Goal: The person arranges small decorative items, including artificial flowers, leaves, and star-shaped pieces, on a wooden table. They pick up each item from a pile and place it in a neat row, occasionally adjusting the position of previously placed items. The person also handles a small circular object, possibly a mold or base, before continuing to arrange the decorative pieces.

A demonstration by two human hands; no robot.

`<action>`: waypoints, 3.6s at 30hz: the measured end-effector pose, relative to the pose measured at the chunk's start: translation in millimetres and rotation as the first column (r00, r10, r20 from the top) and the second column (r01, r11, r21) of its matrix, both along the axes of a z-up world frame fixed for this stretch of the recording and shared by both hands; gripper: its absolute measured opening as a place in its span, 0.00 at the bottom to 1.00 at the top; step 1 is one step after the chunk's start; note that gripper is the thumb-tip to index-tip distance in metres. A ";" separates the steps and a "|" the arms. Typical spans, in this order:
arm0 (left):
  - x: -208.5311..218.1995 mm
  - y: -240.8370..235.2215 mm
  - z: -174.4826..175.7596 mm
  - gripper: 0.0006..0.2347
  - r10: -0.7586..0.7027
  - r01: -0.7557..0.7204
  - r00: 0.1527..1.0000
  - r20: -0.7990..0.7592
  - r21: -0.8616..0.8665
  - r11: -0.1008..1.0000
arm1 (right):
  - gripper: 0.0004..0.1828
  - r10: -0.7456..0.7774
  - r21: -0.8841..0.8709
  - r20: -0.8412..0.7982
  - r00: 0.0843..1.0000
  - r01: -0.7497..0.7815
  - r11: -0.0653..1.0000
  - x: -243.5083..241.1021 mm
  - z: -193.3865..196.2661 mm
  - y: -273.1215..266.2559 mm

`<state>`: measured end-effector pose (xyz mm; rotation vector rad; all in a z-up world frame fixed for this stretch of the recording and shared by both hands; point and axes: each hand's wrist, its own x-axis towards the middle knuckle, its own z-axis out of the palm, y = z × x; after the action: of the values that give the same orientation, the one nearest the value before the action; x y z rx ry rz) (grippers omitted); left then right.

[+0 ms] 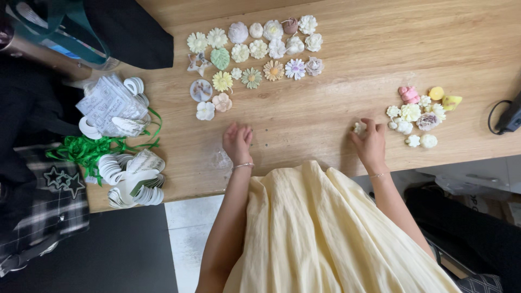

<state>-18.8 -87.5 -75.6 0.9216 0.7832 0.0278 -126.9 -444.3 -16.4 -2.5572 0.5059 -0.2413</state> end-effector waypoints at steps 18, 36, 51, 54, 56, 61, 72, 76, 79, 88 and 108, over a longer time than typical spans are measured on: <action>-42.7 -47.6 86.2 0.13 -0.859 0.758 0.472 0.198 0.408 0.510 | 0.23 0.556 0.477 0.062 0.829 -0.514 0.713 45.1 101.4 128.2; 108.2 18.2 53.1 0.09 -0.591 0.300 0.710 -0.382 0.924 -0.237 | 0.18 0.138 0.331 -0.138 0.981 -0.086 0.940 -18.8 61.8 24.7; 117.9 18.3 59.5 0.15 -0.561 0.177 0.711 -0.425 0.880 -0.441 | 0.17 0.082 0.259 -0.113 0.990 -0.051 0.965 -19.6 72.7 -4.2; 121.6 17.0 60.8 0.16 -0.561 0.192 0.704 -0.435 0.878 -0.439 | 0.17 0.014 0.251 -0.126 0.992 0.019 0.968 -23.6 69.6 -12.2; 121.5 16.7 62.1 0.17 -0.572 0.186 0.691 -0.442 0.873 -0.450 | 0.16 -0.062 0.231 -0.130 0.990 0.091 0.969 -30.3 61.4 -23.4; 104.4 22.7 73.3 0.23 -0.670 0.110 0.657 -0.346 0.923 -0.368 | 0.16 -0.295 -0.023 -0.049 0.954 0.294 0.956 -43.1 43.4 -73.8; 46.6 12.8 98.5 0.23 -0.766 0.106 0.612 -0.198 0.980 -0.168 | 0.29 -0.316 -0.492 -0.151 0.937 0.206 0.846 -27.8 8.0 -101.5; 11.8 2.6 99.5 0.18 -0.780 0.142 0.605 -0.160 0.986 -0.092 | 0.30 -0.328 -0.539 -0.184 0.927 0.184 0.822 -18.5 2.5 -100.0; -11.9 -10.0 96.7 0.14 -0.787 0.188 0.594 -0.163 0.980 -0.061 | 0.31 -0.250 -0.553 -0.212 0.945 0.095 0.828 -18.9 16.3 -81.9; -29.0 -65.5 65.8 0.19 -0.867 0.782 0.490 0.087 0.396 0.482 | 0.29 0.205 -0.196 -0.164 0.965 -0.235 0.952 36.0 84.6 80.7; 90.1 -17.2 -62.0 0.23 -0.509 0.363 0.851 0.130 0.554 0.749 | 0.13 0.222 0.164 -0.190 0.956 -0.192 0.968 4.5 81.3 31.6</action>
<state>71.3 -104.7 -137.6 1.5665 0.2714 -0.0551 -122.4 -412.7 64.9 -2.4807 0.3129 0.1342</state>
